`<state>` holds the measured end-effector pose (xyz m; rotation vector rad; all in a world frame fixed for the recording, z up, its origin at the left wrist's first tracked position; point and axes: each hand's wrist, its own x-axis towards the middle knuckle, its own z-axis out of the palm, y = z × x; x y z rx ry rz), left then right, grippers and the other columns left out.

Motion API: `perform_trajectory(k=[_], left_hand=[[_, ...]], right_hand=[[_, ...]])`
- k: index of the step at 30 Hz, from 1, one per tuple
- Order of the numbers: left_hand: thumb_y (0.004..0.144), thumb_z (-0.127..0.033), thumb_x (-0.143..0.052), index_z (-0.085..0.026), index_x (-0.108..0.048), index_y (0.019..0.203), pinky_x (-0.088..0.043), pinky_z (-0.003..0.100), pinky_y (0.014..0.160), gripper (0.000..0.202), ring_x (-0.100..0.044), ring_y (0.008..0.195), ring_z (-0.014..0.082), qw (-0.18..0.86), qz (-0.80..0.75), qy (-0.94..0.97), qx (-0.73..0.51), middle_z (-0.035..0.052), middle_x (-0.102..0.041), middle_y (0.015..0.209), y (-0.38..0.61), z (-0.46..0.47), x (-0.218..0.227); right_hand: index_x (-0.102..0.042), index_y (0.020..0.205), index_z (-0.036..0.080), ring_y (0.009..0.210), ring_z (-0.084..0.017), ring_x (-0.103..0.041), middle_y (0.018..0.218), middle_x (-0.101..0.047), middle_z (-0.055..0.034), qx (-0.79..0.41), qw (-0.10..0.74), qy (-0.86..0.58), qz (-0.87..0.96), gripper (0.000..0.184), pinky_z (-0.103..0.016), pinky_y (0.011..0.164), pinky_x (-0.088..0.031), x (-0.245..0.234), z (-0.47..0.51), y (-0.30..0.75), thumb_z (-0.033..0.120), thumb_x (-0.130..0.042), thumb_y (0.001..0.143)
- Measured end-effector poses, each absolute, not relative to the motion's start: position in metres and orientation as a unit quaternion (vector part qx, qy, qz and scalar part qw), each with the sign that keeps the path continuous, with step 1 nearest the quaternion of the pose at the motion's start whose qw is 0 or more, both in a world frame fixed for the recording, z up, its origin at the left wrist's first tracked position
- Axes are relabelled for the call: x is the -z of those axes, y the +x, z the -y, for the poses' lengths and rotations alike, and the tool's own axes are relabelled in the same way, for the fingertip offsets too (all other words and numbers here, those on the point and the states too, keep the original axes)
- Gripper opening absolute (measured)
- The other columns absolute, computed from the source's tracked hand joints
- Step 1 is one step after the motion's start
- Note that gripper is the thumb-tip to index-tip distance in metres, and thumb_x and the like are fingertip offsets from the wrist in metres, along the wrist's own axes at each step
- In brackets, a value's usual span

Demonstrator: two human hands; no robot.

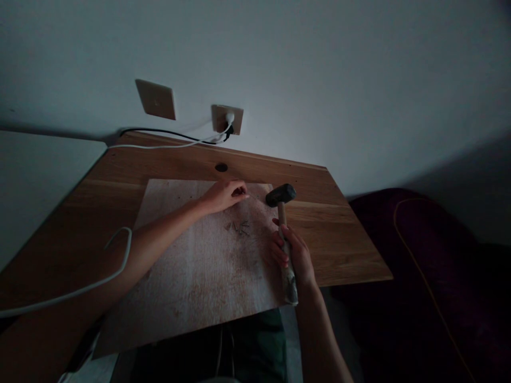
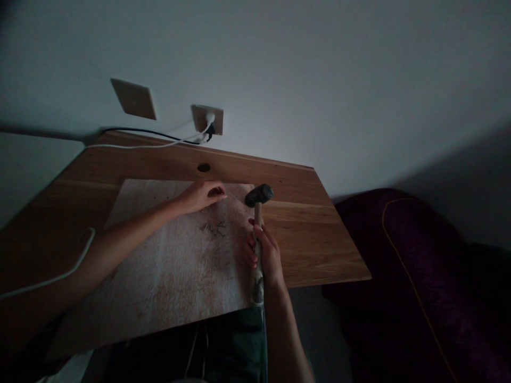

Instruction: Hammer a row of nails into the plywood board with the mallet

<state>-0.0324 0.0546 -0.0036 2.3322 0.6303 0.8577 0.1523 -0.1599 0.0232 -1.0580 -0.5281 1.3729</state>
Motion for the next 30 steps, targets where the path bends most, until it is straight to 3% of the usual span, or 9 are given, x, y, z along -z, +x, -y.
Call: perform_trajectory(k=[11,21,30], left_hand=[[0.099,-0.024,-0.067,-0.019,-0.076,0.098,-0.051,0.031,0.082,0.010,-0.068,0.083,0.0177,0.259,-0.222,0.886,-0.315,0.0052,-0.075,0.095,-0.0335,-0.0553,0.0023],[0.099,-0.019,-0.063,-0.019,-0.078,0.103,-0.052,0.034,0.088,0.016,-0.070,0.093,0.0205,0.254,-0.201,0.900,-0.292,0.0081,-0.074,0.102,-0.0364,-0.0596,0.0034],[0.098,-0.029,-0.071,-0.018,-0.070,0.097,-0.052,0.030,0.079,0.011,-0.068,0.083,0.0169,0.297,-0.208,0.875,-0.321,0.0052,-0.072,0.094,-0.0343,-0.0562,0.0030]], right_hand=[[-0.067,0.117,0.019,0.034,-0.003,-0.035,0.063,-0.054,0.0094,-0.603,0.614,-0.455,0.230,0.036,-0.014,0.029,-0.026,-0.0237,0.1592,0.1525,0.036,-0.079,0.088],[-0.067,0.117,0.018,0.034,-0.003,-0.035,0.062,-0.055,0.0098,-0.595,0.616,-0.463,0.225,0.042,-0.014,0.029,-0.026,-0.0255,0.1597,0.1510,0.039,-0.082,0.083],[-0.067,0.117,0.019,0.034,-0.004,-0.036,0.063,-0.054,0.0093,-0.602,0.615,-0.457,0.224,0.036,-0.014,0.028,-0.027,-0.0236,0.1592,0.1526,0.036,-0.079,0.087]])
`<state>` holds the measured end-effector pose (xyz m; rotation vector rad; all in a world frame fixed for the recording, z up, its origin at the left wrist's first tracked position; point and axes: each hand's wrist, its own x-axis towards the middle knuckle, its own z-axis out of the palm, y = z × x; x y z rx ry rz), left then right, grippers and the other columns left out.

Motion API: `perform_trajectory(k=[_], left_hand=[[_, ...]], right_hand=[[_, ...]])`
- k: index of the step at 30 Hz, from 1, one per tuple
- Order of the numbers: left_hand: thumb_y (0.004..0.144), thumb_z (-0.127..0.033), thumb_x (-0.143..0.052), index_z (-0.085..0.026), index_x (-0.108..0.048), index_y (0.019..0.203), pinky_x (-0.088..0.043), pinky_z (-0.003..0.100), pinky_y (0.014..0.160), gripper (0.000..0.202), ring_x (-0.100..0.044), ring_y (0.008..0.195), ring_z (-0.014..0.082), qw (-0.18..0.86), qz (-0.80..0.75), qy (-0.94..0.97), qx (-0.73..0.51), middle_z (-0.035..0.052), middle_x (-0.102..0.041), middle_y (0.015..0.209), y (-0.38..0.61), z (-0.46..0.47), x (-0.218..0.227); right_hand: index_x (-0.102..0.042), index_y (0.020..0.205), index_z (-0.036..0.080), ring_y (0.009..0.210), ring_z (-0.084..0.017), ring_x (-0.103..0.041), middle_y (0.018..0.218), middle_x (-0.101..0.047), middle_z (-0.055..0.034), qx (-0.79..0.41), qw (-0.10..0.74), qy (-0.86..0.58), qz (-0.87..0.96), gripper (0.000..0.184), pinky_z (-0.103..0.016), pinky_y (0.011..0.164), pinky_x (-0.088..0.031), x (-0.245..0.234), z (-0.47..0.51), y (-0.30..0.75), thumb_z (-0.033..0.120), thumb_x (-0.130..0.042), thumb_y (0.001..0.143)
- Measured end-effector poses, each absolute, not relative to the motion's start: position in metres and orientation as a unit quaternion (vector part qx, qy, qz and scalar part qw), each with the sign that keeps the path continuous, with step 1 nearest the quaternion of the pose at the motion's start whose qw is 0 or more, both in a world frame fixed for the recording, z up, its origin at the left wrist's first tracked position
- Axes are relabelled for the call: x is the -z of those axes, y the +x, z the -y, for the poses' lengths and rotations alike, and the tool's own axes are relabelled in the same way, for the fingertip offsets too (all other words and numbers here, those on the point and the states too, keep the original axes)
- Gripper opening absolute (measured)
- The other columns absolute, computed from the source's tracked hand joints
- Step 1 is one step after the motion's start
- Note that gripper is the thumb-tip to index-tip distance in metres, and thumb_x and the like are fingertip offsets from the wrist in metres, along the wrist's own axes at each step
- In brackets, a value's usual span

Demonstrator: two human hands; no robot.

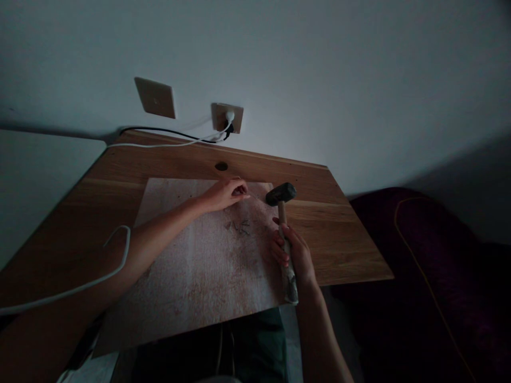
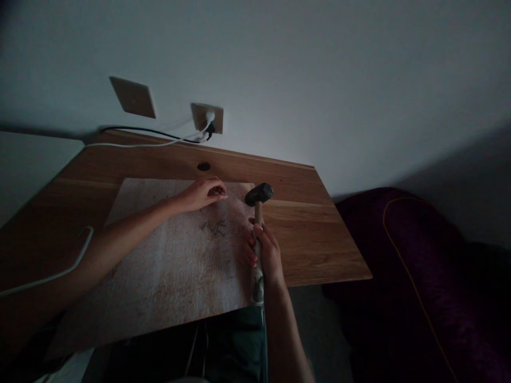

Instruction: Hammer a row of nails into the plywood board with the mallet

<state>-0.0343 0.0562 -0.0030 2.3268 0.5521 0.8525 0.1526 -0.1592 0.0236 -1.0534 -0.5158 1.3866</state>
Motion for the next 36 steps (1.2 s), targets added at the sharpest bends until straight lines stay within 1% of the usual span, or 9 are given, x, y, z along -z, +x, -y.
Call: perform_trajectory(k=[5,11,15,19,23,26,30,33,36], left_hand=[[0.097,-0.020,-0.068,-0.018,-0.071,0.094,-0.051,0.032,0.083,0.005,-0.067,0.085,0.0177,0.273,-0.205,0.884,-0.318,0.0047,-0.072,0.094,-0.033,-0.058,0.003],[0.098,-0.018,-0.067,-0.019,-0.073,0.094,-0.051,0.033,0.088,0.007,-0.069,0.092,0.0196,0.267,-0.202,0.890,-0.309,0.0053,-0.072,0.096,-0.033,-0.058,0.001],[0.096,-0.023,-0.072,-0.018,-0.072,0.097,-0.052,0.030,0.081,0.006,-0.068,0.084,0.0171,0.283,-0.211,0.881,-0.316,0.0056,-0.072,0.097,-0.034,-0.056,0.002],[0.092,-0.025,-0.078,-0.017,-0.070,0.092,-0.050,0.029,0.077,0.011,-0.066,0.079,0.0166,0.284,-0.225,0.875,-0.321,0.0045,-0.071,0.093,-0.033,-0.055,0.003],[0.094,-0.020,-0.075,-0.017,-0.071,0.089,-0.050,0.030,0.079,0.007,-0.067,0.082,0.0174,0.276,-0.235,0.878,-0.311,0.0038,-0.072,0.090,-0.031,-0.056,0.004],[0.093,-0.019,-0.075,-0.018,-0.071,0.088,-0.050,0.031,0.082,0.006,-0.067,0.085,0.0184,0.270,-0.236,0.882,-0.306,0.0039,-0.072,0.091,-0.030,-0.057,0.005],[0.095,-0.021,-0.073,-0.019,-0.071,0.093,-0.051,0.033,0.086,0.004,-0.068,0.091,0.0204,0.257,-0.234,0.890,-0.296,0.0054,-0.072,0.096,-0.030,-0.056,0.006],[0.089,-0.027,-0.081,-0.019,-0.068,0.104,-0.053,0.036,0.090,0.021,-0.069,0.100,0.0238,0.249,-0.243,0.892,-0.290,0.0084,-0.070,0.108,-0.031,-0.056,0.007],[0.082,-0.034,-0.088,-0.019,-0.063,0.117,-0.054,0.040,0.097,0.046,-0.067,0.114,0.0292,0.250,-0.249,0.889,-0.291,0.0125,-0.067,0.122,-0.033,-0.056,0.009]], right_hand=[[-0.067,0.116,0.018,0.034,-0.003,-0.035,0.063,-0.055,0.0092,-0.600,0.617,-0.457,0.226,0.037,-0.014,0.028,-0.027,-0.024,0.159,0.153,0.036,-0.079,0.087],[-0.067,0.116,0.019,0.034,-0.003,-0.036,0.063,-0.054,0.0095,-0.600,0.615,-0.456,0.231,0.037,-0.014,0.028,-0.027,-0.024,0.160,0.152,0.037,-0.080,0.087],[-0.067,0.116,0.018,0.034,-0.003,-0.035,0.063,-0.054,0.0095,-0.605,0.613,-0.453,0.230,0.037,-0.014,0.028,-0.026,-0.025,0.159,0.153,0.036,-0.080,0.086],[-0.065,0.115,0.017,0.034,-0.003,-0.036,0.062,-0.054,0.0098,-0.601,0.603,-0.472,0.229,0.045,-0.014,0.029,-0.026,-0.029,0.158,0.154,0.041,-0.083,0.081],[-0.063,0.116,0.019,0.037,-0.006,-0.043,0.068,-0.060,0.0069,-0.581,0.569,-0.529,0.243,0.046,-0.015,0.030,-0.030,-0.037,0.161,0.153,0.041,-0.082,0.080],[-0.062,0.114,0.021,0.042,-0.008,-0.049,0.069,-0.062,0.0058,-0.557,0.519,-0.584,0.281,0.045,-0.016,0.032,-0.034,-0.041,0.165,0.153,0.047,-0.080,0.082],[-0.061,0.101,0.022,0.038,-0.007,-0.041,0.062,-0.056,0.0084,-0.515,0.457,-0.645,0.330,0.043,-0.018,0.031,-0.034,-0.042,0.165,0.158,0.057,-0.077,0.082],[-0.062,0.112,0.022,0.036,-0.005,-0.036,0.065,-0.053,0.0105,-0.495,0.461,-0.653,0.341,0.052,-0.017,0.030,-0.029,-0.045,0.163,0.158,0.060,-0.077,0.079],[-0.061,0.119,0.022,0.035,-0.005,-0.035,0.064,-0.048,0.0120,-0.460,0.474,-0.651,0.374,0.056,-0.017,0.029,-0.031,-0.056,0.163,0.149,0.065,-0.072,0.085]])
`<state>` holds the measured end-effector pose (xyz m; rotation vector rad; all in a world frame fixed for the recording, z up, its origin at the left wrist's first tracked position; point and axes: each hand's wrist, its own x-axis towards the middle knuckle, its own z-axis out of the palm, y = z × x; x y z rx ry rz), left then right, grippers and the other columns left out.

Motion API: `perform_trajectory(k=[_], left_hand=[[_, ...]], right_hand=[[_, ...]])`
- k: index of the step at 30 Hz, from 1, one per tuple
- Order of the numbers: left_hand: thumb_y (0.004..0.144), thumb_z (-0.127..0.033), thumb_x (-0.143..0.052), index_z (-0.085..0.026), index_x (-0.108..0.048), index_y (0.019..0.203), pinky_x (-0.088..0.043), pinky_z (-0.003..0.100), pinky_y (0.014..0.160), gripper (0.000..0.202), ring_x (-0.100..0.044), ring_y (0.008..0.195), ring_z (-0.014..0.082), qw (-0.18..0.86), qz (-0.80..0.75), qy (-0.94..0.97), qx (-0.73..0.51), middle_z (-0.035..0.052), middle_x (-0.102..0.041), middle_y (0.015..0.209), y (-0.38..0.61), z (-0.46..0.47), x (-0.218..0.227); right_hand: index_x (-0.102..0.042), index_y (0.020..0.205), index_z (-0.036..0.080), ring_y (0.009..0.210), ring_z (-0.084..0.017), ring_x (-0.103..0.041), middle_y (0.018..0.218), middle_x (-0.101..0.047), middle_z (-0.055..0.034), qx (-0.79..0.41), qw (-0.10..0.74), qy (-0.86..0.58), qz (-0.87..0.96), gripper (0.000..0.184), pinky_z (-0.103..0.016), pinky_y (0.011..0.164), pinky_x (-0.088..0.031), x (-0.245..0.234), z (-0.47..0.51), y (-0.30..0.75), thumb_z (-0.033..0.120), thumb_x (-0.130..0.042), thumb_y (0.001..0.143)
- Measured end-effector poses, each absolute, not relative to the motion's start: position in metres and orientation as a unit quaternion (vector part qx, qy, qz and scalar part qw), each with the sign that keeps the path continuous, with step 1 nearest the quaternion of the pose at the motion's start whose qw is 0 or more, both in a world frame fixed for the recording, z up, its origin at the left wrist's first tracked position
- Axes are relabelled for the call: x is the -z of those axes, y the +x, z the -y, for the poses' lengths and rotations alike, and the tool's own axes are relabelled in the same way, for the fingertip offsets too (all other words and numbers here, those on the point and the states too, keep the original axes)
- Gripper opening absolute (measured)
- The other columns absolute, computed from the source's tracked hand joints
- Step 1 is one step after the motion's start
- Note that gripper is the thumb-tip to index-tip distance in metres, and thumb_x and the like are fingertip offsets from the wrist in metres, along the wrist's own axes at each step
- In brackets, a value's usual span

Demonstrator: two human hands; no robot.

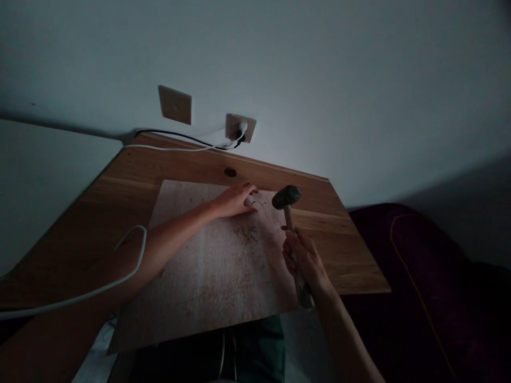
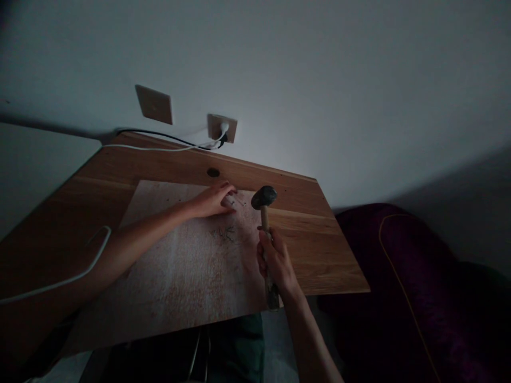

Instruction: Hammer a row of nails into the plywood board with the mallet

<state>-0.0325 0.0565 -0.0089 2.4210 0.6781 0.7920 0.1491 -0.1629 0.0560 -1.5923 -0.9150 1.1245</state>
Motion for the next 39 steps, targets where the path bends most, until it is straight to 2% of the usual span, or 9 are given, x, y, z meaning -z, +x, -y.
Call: perform_trajectory(k=[5,11,15,19,26,30,33,35,39], left_hand=[[0.079,-0.040,-0.089,-0.023,-0.054,0.134,-0.051,0.050,0.110,0.068,-0.058,0.132,0.0343,0.258,-0.238,0.881,-0.318,0.0139,-0.059,0.136,-0.033,-0.058,0.014],[0.073,-0.035,-0.094,-0.018,-0.054,0.136,-0.051,0.050,0.113,0.076,-0.058,0.133,0.0366,0.270,-0.243,0.877,-0.316,0.0175,-0.057,0.135,-0.033,-0.056,0.010],[0.078,-0.036,-0.091,-0.020,-0.056,0.133,-0.053,0.048,0.109,0.067,-0.061,0.130,0.0342,0.268,-0.233,0.879,-0.318,0.0153,-0.058,0.135,-0.034,-0.057,0.011],[0.078,-0.034,-0.091,-0.018,-0.062,0.127,-0.055,0.045,0.104,0.060,-0.067,0.120,0.0328,0.262,-0.249,0.878,-0.313,0.0150,-0.062,0.129,-0.034,-0.056,0.009],[0.091,-0.023,-0.078,-0.016,-0.076,0.096,-0.056,0.038,0.088,0.009,-0.073,0.097,0.0261,0.261,-0.259,0.881,-0.296,0.0108,-0.075,0.102,-0.030,-0.054,0.003],[0.090,-0.018,-0.075,-0.016,-0.078,0.090,-0.055,0.035,0.084,0.004,-0.074,0.090,0.0232,0.271,-0.264,0.874,-0.306,0.0096,-0.077,0.095,-0.028,-0.054,0.001],[0.093,-0.017,-0.071,-0.017,-0.079,0.094,-0.056,0.036,0.088,0.008,-0.075,0.092,0.0237,0.282,-0.261,0.876,-0.291,0.0094,-0.078,0.097,-0.028,-0.052,0.001],[0.092,-0.019,-0.073,-0.018,-0.077,0.107,-0.056,0.041,0.097,0.016,-0.074,0.106,0.0273,0.275,-0.245,0.882,-0.293,0.0114,-0.076,0.111,-0.029,-0.051,0.002],[0.078,-0.036,-0.091,-0.020,-0.059,0.141,-0.051,0.051,0.112,0.073,-0.060,0.134,0.0366,0.255,-0.227,0.882,-0.324,0.0174,-0.062,0.139,-0.030,-0.052,0.008]], right_hand=[[-0.059,0.129,0.021,0.033,-0.006,-0.037,0.062,-0.048,0.0118,-0.453,0.464,-0.624,0.436,0.056,-0.018,0.029,-0.033,-0.070,0.157,0.125,0.065,-0.065,0.094],[-0.060,0.119,0.020,0.036,-0.006,-0.040,0.064,-0.051,0.0102,-0.471,0.406,-0.645,0.445,0.048,-0.018,0.029,-0.035,-0.060,0.144,0.113,0.061,-0.064,0.094],[-0.059,0.126,0.019,0.035,-0.007,-0.038,0.061,-0.048,0.0115,-0.442,0.435,-0.648,0.443,0.053,-0.019,0.029,-0.035,-0.058,0.144,0.112,0.063,-0.060,0.095],[-0.060,0.122,0.019,0.034,-0.007,-0.038,0.061,-0.050,0.0113,-0.455,0.417,-0.651,0.443,0.053,-0.019,0.029,-0.036,-0.055,0.146,0.114,0.063,-0.063,0.092],[-0.058,0.125,0.021,0.034,-0.007,-0.038,0.065,-0.051,0.0107,-0.430,0.458,-0.654,0.422,0.054,-0.020,0.029,-0.035,-0.049,0.153,0.117,0.063,-0.063,0.092],[-0.059,0.123,0.020,0.034,-0.006,-0.037,0.064,-0.051,0.0110,-0.445,0.461,-0.648,0.411,0.055,-0.020,0.028,-0.034,-0.048,0.155,0.117,0.064,-0.066,0.090],[-0.059,0.124,0.020,0.034,-0.006,-0.037,0.064,-0.050,0.0109,-0.442,0.463,-0.644,0.420,0.054,-0.020,0.028,-0.035,-0.049,0.155,0.116,0.064,-0.064,0.092],[-0.058,0.128,0.021,0.035,-0.007,-0.038,0.063,-0.050,0.0111,-0.432,0.461,-0.643,0.433,0.052,-0.019,0.029,-0.035,-0.051,0.155,0.115,0.062,-0.060,0.096],[-0.058,0.123,0.023,0.037,-0.008,-0.040,0.060,-0.049,0.0114,-0.430,0.430,-0.650,0.455,0.044,-0.018,0.031,-0.036,-0.052,0.153,0.113,0.060,-0.058,0.100]])
